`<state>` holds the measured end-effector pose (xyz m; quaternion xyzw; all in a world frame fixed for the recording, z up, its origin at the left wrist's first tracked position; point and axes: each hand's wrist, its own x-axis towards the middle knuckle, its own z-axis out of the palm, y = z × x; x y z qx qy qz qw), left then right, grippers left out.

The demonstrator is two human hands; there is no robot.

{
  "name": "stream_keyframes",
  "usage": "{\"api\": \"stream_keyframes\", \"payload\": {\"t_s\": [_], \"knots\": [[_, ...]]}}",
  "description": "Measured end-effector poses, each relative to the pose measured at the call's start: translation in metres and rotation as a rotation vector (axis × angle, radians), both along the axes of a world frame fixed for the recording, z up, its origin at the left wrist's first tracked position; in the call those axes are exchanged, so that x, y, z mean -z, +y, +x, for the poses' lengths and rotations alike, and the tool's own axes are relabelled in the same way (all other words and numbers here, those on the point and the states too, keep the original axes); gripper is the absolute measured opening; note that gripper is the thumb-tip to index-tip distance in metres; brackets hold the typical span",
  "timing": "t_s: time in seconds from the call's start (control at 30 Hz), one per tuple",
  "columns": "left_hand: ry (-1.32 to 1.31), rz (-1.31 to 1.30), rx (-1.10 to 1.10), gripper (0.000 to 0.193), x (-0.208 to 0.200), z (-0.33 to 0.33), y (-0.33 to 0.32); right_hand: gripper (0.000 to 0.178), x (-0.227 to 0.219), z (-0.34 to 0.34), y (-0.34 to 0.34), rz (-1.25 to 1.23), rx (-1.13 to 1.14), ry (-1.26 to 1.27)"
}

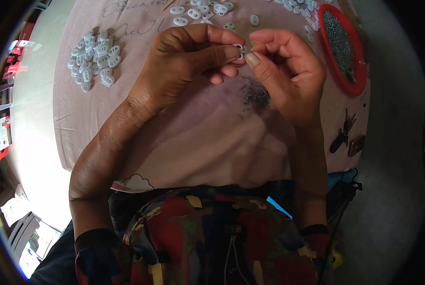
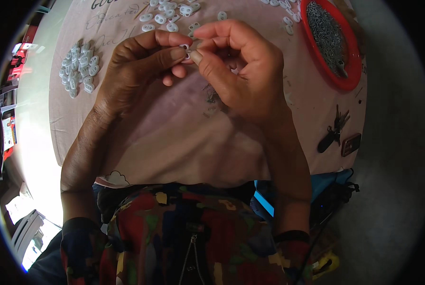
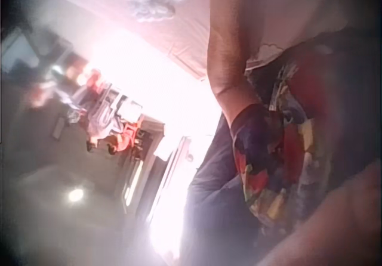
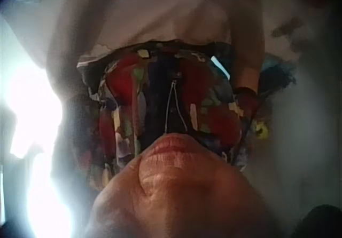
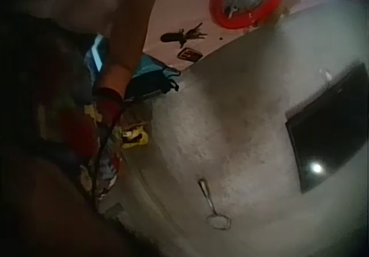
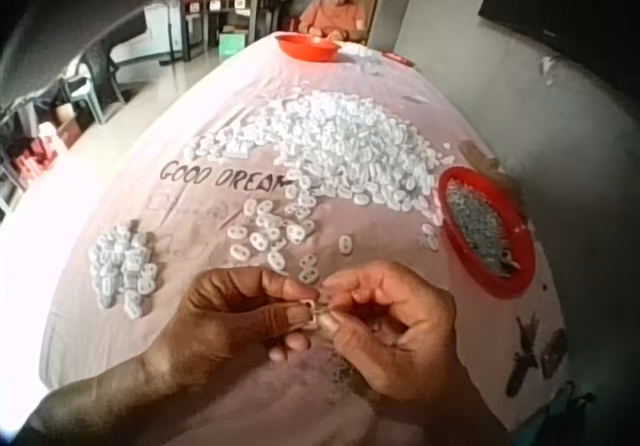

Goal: The person assembles small plastic pieces by inserting metal pins into them by hand.

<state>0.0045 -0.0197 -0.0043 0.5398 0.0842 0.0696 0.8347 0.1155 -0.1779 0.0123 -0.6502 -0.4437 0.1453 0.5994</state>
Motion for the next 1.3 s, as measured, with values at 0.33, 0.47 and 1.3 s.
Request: {"api": "stream_keyframes", "payload": {"t_s": [0.33,0.47,1.3], "knots": [[0.064,-0.003,-0.009,0.02,-0.002,-0.002,0.002,0.008,-0.004,-0.001,0.0,-0.108,-0.024,-0.119],[0.047,0.051,-0.02,0.019,-0.002,-0.007,0.005,0.006,-0.009,-0.009,0.004,-0.175,0.032,-0.265],[0.059,-0.123,-0.061,0.025,-0.002,-0.006,0.027,0.014,-0.034,-0.04,-0.02,0.036,0.157,-0.1]]}}
